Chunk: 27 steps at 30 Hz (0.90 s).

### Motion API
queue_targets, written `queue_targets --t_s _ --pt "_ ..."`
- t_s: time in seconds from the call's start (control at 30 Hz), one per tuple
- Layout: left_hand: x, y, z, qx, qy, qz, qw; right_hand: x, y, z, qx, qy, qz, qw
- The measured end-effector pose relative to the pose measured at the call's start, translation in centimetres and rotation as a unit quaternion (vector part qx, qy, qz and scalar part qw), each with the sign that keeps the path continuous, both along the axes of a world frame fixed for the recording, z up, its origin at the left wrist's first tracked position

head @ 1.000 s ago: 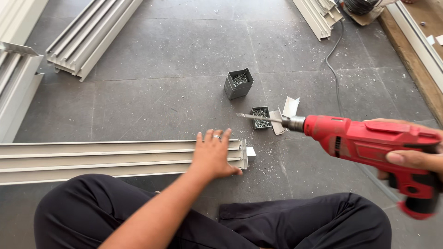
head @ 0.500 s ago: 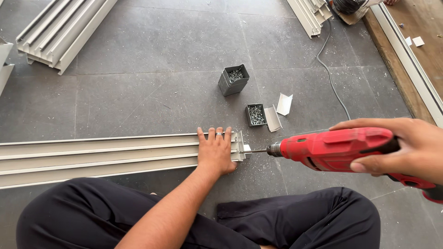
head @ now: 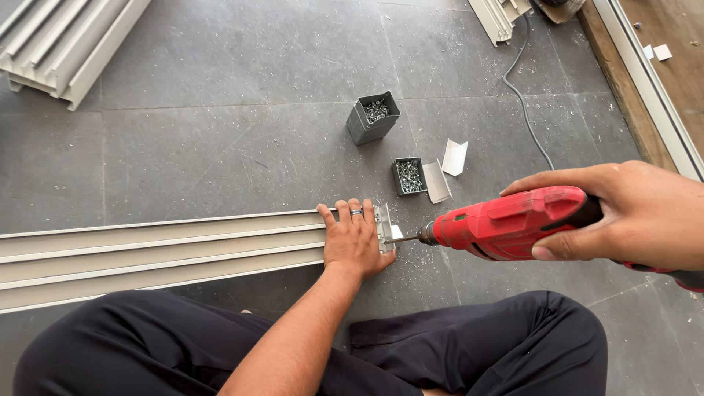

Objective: The person sits on the floor and uses a red power drill to attach small metal brackets to long aluminum profiles. They repeatedly pick up brackets, align them on the profiles, and drive screws to secure them.

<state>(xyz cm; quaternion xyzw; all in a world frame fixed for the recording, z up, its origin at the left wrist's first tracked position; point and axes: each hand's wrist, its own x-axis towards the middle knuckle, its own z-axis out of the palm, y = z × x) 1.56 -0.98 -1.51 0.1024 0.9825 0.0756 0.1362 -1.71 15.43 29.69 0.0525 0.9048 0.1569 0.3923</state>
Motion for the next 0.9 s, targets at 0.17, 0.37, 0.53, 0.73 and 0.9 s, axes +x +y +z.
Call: queue_targets --t_s 0.17,0.37,0.53,0.73,0.9 --pt "-0.2 -0.3 0.1 0.011 -0.001 0.005 1.000 -0.9 -1.5 -0.2 -0.022 0.027 0.044 0.998" --pt "-0.8 -0.4 -0.3 0.005 -0.005 -0.017 1.000 -2.2 -1.3 -0.4 -0.002 -0.058 0.184 0.981" --pt "-1.0 -0.2 -1.2 0.032 0.034 -0.008 0.999 -3.5 -0.1 -1.2 0.025 -0.124 0.337 0.933" --pt "-1.0 0.0 -2.1 0.023 0.044 -0.015 0.999 -5.5 2.3 -3.4 0.104 -0.185 0.449 0.868" --pt "-1.1 0.1 -2.4 0.017 0.040 -0.025 0.999 -6.4 3.5 -4.7 0.070 -0.167 0.524 0.832"
